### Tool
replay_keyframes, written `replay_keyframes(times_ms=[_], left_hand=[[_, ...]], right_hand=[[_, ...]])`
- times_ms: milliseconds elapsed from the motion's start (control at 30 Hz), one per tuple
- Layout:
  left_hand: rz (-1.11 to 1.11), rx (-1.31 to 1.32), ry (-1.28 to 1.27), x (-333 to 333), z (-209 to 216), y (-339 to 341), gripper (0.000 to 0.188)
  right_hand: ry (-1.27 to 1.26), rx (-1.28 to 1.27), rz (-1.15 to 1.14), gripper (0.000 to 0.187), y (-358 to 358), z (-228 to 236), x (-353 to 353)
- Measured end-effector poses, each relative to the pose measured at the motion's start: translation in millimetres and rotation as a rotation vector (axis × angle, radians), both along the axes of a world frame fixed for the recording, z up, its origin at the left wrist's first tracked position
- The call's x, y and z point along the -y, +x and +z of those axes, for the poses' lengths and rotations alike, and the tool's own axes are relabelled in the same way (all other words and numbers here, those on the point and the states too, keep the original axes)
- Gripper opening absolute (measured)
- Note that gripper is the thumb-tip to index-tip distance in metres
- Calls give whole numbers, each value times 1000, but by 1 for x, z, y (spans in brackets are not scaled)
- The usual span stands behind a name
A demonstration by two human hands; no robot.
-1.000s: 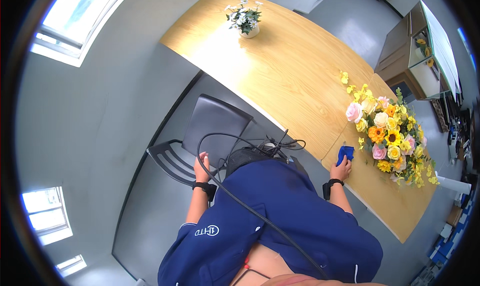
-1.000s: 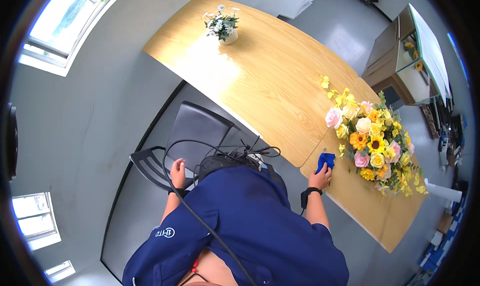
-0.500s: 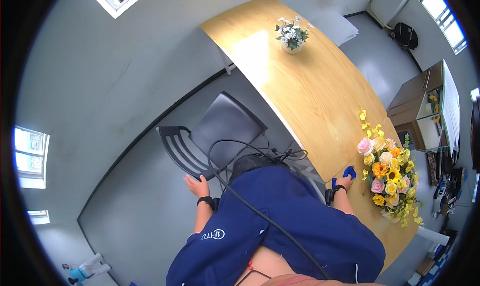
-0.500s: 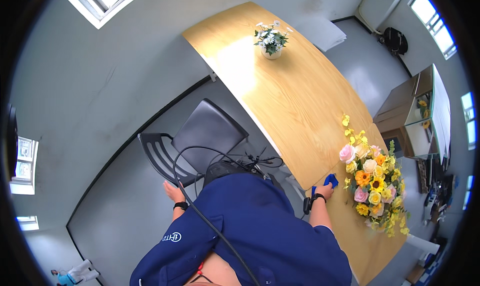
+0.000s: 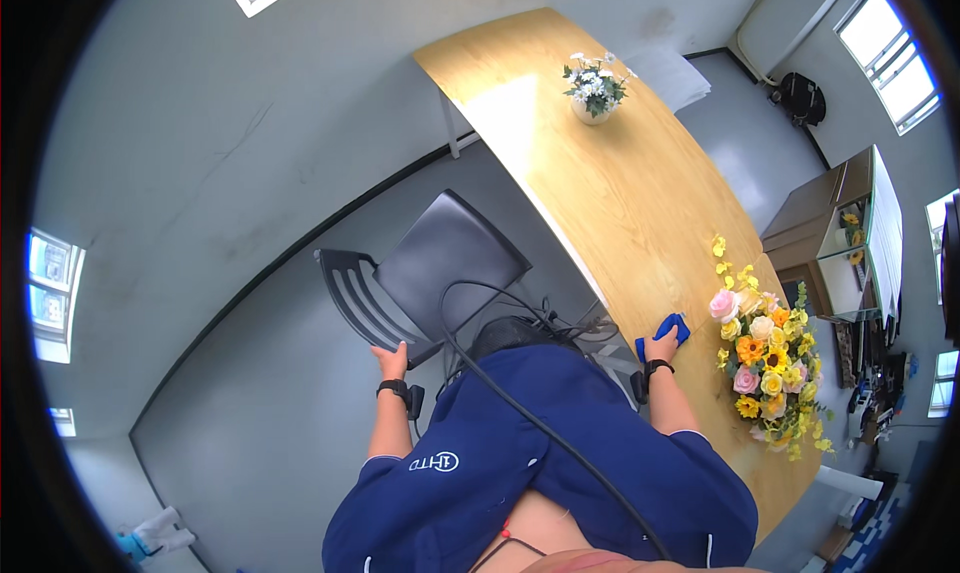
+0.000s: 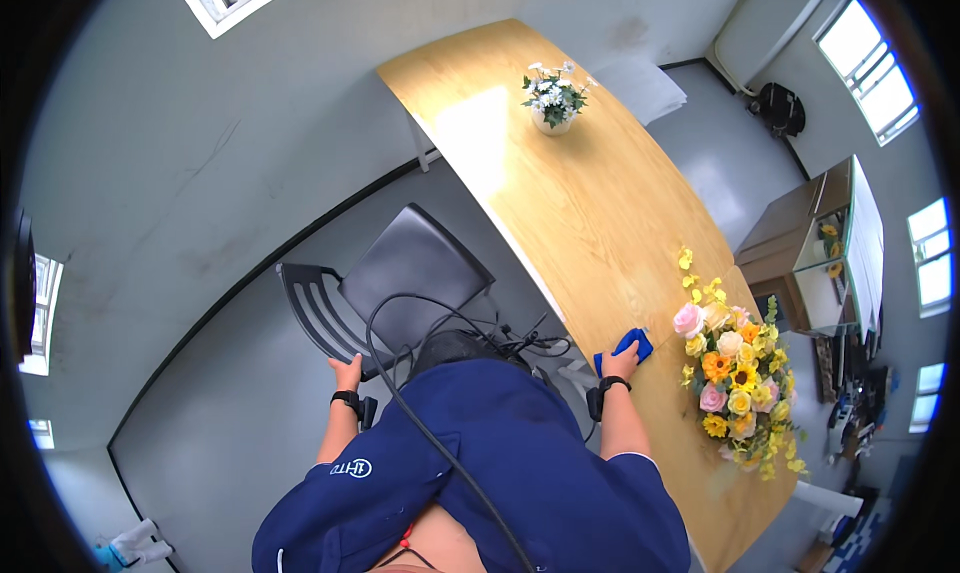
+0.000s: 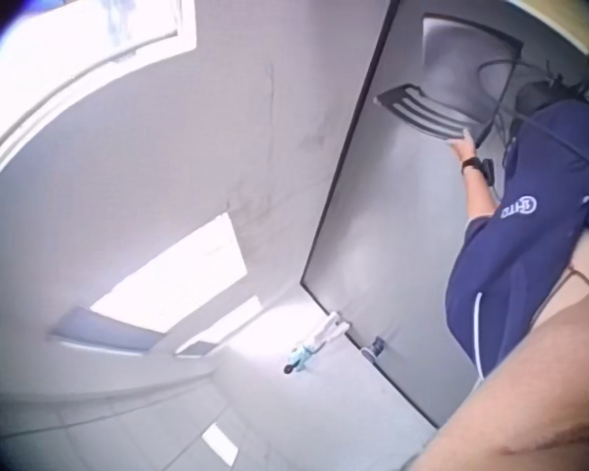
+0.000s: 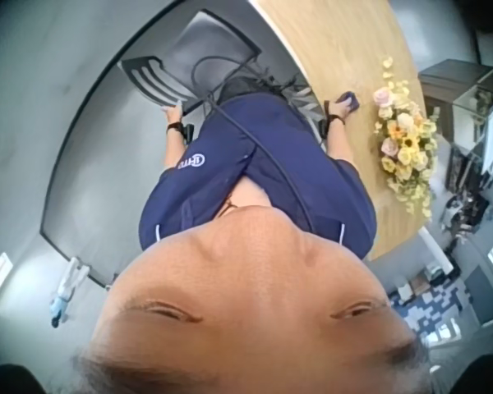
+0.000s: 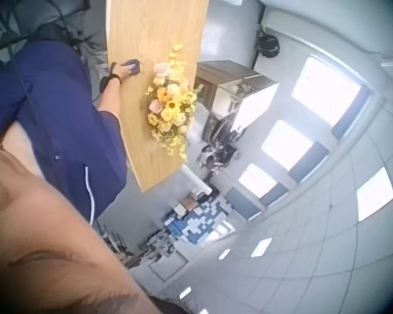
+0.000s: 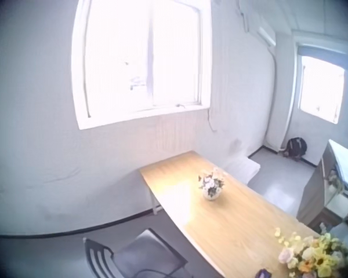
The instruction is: Wipe a table with a cloth and organize foam sheets on top of a display case.
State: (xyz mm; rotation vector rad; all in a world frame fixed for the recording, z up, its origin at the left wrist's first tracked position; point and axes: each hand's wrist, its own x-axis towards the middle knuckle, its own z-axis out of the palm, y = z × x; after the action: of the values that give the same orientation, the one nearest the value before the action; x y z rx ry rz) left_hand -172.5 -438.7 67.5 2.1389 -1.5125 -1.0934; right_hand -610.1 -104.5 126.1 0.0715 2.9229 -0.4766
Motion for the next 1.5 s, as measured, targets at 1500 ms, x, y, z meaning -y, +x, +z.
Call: replay_keyframes(times_ms=[1500], left_hand=[[-110, 251, 405, 44, 63, -4, 34]], right_hand=[[-246, -86, 538, 55, -102, -39, 566]])
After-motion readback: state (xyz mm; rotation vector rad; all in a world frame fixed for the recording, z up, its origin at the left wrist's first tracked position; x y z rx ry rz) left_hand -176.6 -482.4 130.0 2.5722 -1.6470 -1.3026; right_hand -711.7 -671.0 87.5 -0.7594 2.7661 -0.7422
